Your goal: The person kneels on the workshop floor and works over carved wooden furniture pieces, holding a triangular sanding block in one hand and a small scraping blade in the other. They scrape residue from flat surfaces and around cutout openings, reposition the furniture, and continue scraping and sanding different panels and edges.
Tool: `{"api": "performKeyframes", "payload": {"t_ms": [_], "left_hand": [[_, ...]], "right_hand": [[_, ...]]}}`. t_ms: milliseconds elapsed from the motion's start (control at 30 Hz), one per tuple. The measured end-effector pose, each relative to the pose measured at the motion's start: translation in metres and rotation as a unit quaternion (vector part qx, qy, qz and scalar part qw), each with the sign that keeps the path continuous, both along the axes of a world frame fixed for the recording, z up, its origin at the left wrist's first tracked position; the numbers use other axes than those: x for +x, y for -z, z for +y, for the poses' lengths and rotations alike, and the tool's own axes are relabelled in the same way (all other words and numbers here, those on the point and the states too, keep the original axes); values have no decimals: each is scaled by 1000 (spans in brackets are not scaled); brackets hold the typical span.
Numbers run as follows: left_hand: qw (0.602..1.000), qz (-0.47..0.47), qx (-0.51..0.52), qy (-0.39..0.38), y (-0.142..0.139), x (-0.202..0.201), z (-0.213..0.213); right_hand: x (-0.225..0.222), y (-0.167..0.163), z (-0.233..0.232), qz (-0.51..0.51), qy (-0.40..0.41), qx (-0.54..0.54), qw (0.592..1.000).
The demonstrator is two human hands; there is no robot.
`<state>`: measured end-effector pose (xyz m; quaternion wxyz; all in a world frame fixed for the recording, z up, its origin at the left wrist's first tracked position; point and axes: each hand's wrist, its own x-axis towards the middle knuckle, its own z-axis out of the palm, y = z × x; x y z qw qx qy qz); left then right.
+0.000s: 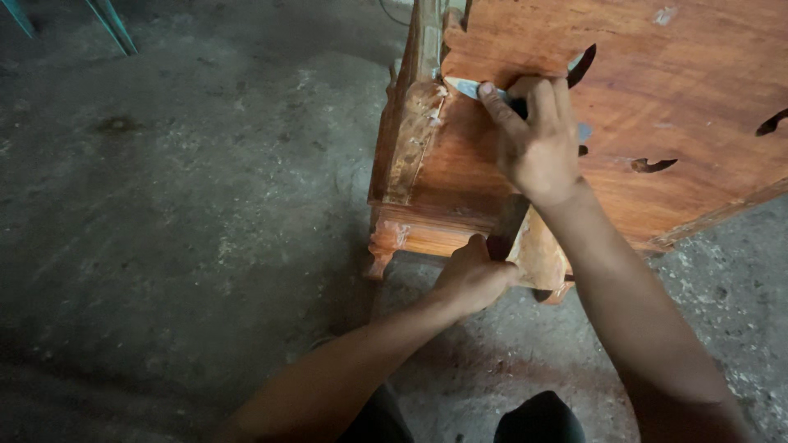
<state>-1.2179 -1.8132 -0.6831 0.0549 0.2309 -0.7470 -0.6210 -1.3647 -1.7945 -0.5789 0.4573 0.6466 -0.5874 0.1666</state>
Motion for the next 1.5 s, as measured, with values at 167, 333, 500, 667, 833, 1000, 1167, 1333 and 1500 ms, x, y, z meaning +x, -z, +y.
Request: {"api": "performKeyframes", "payload": {"t_ms": [167,333,500,667,833,1000,1167,1333,1500], "left_hand": [[999,-8,30,7,-1,3,1],[1000,4,11,-5,-6,6,0],[1000,-18,8,17,-3,5,-1],[999,-33,-10,19,2,2,-1],[1000,-21,2,-8,3,11,4],[1000,4,16,-1,7,36,7],[971,212,74,-77,23,75,21],[963,201,-76,-164,53,121,42],[961,204,38,-182,85,130,34]], "right_hand": [[4,-3,8,-1,10,4,1000],[5,-4,2,24,20,-10,999],[3,-2,1,-20,19,16,999],[7,1,1,-35,-20,21,999],[8,14,48,-137,13,-15,990],[16,82,153,-310,153,-84,934],[39,160,202,-370,161,-91,910],[84,206,181,-373,251,-32,893],[139,211,170,-497,121,-82,856]]}}
